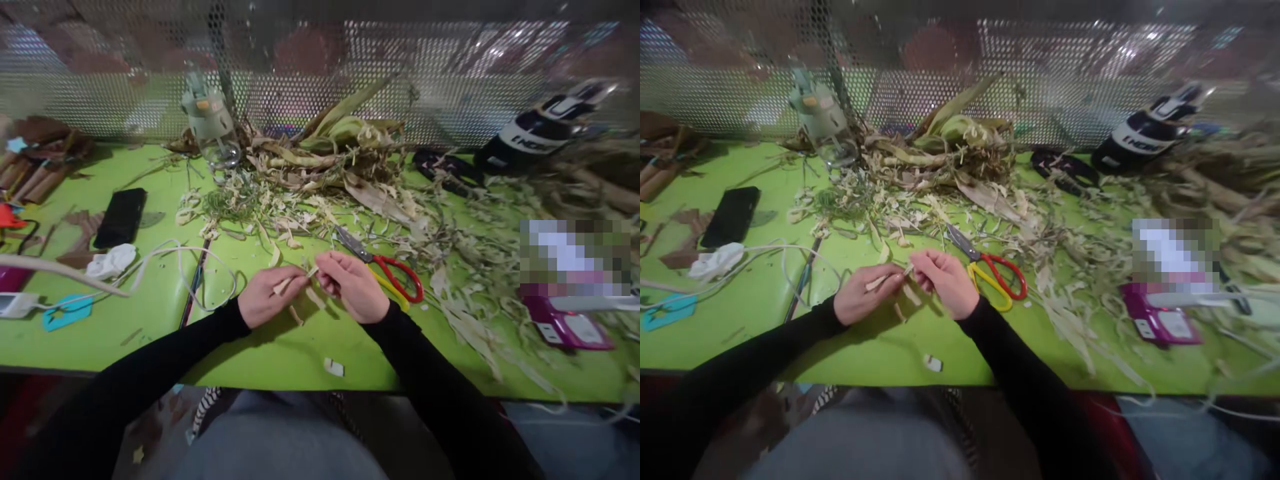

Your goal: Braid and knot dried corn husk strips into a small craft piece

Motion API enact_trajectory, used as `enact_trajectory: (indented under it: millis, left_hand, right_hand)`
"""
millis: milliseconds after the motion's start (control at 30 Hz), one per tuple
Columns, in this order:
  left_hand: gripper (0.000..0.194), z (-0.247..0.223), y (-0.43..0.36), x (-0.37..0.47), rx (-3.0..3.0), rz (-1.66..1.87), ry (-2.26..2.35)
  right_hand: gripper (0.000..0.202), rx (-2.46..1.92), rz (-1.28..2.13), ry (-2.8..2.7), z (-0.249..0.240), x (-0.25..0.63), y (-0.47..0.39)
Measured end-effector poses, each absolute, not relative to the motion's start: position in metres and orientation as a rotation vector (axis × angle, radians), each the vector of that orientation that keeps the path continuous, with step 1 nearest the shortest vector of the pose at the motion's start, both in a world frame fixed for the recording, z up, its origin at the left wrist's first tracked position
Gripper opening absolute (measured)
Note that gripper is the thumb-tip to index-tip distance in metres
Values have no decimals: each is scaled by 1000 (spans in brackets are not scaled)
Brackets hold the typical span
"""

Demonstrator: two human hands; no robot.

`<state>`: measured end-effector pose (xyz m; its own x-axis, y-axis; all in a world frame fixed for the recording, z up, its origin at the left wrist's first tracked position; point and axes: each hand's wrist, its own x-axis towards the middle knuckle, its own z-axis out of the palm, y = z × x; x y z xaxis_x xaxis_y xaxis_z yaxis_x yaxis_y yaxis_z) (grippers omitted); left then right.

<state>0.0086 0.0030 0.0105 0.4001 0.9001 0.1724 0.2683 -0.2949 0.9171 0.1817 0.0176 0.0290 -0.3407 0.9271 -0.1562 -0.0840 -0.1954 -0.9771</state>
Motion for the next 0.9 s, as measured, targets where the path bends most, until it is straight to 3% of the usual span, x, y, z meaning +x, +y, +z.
enact_trajectory:
  millis: [167, 267, 633, 900]
  left_hand:
    - [44, 9, 10, 8, 1098, 966, 896]
    - [48, 10, 10, 9, 962, 1025, 855]
    - [43, 7, 9, 15, 949, 1066, 982]
    - [28, 14, 10, 8, 1280, 991, 1030]
  right_hand:
    - [30, -1059, 574, -1755, 36, 187, 16]
    - [30, -1029, 273, -2094, 32, 177, 7]
    - [20, -1384, 262, -2258, 20, 162, 4]
    - [31, -1168, 679, -2137, 29, 159, -1]
